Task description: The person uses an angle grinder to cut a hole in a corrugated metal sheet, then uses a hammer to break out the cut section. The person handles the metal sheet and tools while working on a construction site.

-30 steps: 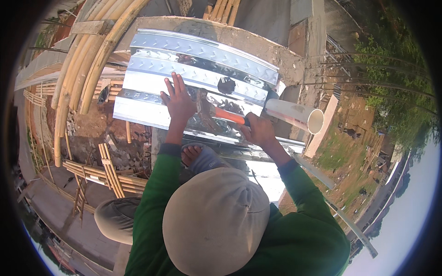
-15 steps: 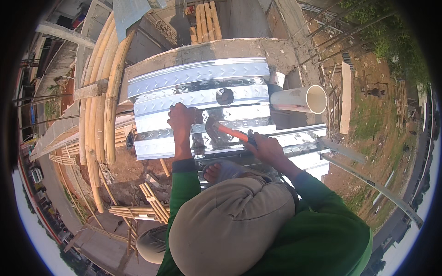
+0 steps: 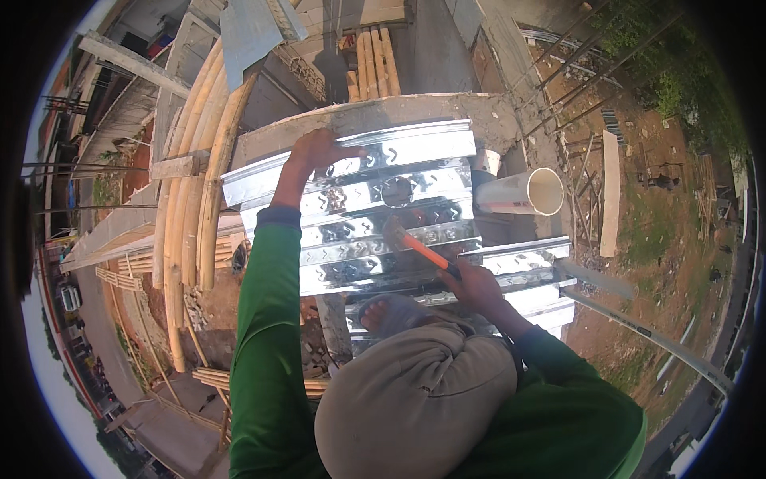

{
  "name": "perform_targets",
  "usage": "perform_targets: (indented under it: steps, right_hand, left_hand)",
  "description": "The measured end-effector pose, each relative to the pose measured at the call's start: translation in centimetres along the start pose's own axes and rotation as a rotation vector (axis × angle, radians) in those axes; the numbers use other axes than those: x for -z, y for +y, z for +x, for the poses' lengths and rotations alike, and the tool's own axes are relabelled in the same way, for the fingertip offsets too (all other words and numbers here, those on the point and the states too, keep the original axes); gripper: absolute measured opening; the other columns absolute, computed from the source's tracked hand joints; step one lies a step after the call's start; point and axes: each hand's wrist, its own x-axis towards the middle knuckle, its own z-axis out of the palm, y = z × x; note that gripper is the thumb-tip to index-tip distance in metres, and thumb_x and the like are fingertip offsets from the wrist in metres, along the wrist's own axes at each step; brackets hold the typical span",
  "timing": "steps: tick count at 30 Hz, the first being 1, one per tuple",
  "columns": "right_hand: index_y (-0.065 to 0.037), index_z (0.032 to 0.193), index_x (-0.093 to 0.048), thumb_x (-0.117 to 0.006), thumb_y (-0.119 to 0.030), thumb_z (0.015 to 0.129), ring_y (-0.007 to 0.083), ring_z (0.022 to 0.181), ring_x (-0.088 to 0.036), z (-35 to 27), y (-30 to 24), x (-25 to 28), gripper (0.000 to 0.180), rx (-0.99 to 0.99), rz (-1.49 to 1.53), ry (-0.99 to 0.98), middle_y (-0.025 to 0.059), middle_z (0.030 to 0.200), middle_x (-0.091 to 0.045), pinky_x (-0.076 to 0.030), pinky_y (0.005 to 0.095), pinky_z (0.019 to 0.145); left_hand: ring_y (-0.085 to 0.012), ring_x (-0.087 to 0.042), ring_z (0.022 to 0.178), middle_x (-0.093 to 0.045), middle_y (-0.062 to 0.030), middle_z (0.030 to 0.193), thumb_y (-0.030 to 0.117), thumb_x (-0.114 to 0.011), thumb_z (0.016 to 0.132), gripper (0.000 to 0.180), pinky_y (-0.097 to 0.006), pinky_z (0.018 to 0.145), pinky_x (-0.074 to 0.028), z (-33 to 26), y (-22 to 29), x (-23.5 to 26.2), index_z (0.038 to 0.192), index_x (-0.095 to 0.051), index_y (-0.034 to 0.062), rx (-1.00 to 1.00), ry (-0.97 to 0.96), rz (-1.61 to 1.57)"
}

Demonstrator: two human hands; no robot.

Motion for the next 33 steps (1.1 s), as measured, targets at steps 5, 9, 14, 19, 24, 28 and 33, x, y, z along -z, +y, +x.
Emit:
perform_targets:
  steps: [5,9,14,19,24,28,33]
  right_hand:
    - [-0.003,0.097,-0.058,-0.068,-0.050,0.106,0.0431,0.066,-0.069,0.3,-0.2,-0.5,0.049,0.109,0.119,0.101,0.0191,0.068,-0.064,-0.051,0.0540,0.060]
    - [-0.003,0.097,-0.058,-0.073,-0.039,0.104,0.0394,0.061,-0.066,0.0,-1.2,0.1,0.040,0.193,0.254,0.135,0.0164,0.067,-0.063,-0.048,0.0510,0.059]
    - [-0.001,0.103,-0.063,-0.070,-0.028,0.106,0.0305,0.058,-0.063,-0.6,-5.4,2.8,0.028,0.255,0.405,0.154,0.0118,0.066,-0.061,-0.045,0.0442,0.057]
    - [-0.005,0.091,-0.055,-0.043,-0.048,0.118,0.0059,0.046,-0.040,1.7,-13.1,5.7,0.052,0.497,0.928,0.084,-0.0030,0.061,-0.046,-0.031,0.0267,0.043]
    - [-0.008,0.086,-0.049,-0.041,-0.048,0.119,0.0074,0.047,-0.042,2.4,-22.8,5.7,0.052,0.482,1.395,-0.344,-0.0014,0.062,-0.042,-0.034,0.0265,0.041]
    - [-0.005,0.085,-0.048,-0.038,-0.056,0.118,0.0084,0.045,-0.042,2.7,-27.7,5.5,0.061,0.515,1.250,-0.468,0.0002,0.062,-0.042,-0.037,0.0271,0.041]
    - [-0.006,0.086,-0.048,-0.038,-0.052,0.119,0.0078,0.046,-0.040,2.6,-29.2,4.9,0.057,0.923,1.081,-0.114,-0.0001,0.062,-0.042,-0.035,0.0267,0.043]
  left_hand:
    - [-0.0391,-0.078,0.091,-0.077,-0.0232,0.084,0.099,-0.067,0.072,0.100,-0.050,0.086,-0.060,-6.3,1.0,1.8,0.080,-0.081,0.0004,0.016,0.174,0.027]
    - [-0.0386,-0.073,0.070,-0.068,-0.0200,0.063,0.097,-0.063,0.079,0.097,-0.050,0.071,-0.058,-12.6,0.7,4.2,0.066,-0.075,0.0017,0.152,0.421,-0.062]
    - [-0.0389,-0.068,0.061,-0.064,-0.0186,0.056,0.094,-0.063,0.083,0.099,-0.053,0.066,-0.054,-20.4,-3.4,6.8,0.061,-0.071,-0.0021,0.363,0.973,-0.133]
    - [-0.0289,-0.067,0.061,-0.065,-0.0127,0.058,0.083,-0.061,0.095,0.089,-0.045,0.066,-0.052,-25.3,-7.4,6.7,0.064,-0.074,0.0001,0.607,1.251,-0.668]
    - [-0.0199,-0.062,0.061,-0.065,-0.0082,0.061,0.069,-0.051,0.110,0.087,-0.036,0.061,-0.049,-27.3,-4.3,1.8,0.068,-0.072,-0.0039,0.598,1.674,-1.254]
    - [-0.0176,-0.060,0.062,-0.065,-0.0074,0.065,0.066,-0.050,0.112,0.084,-0.034,0.062,-0.050,-27.6,-0.2,-1.0,0.075,-0.073,-0.0053,0.542,1.896,-1.562]
    - [-0.0148,-0.057,0.057,-0.063,-0.0047,0.064,0.066,-0.054,0.110,0.076,-0.032,0.054,-0.047,-27.6,0.4,-2.5,0.076,-0.071,-0.0003,0.525,2.059,-1.598]
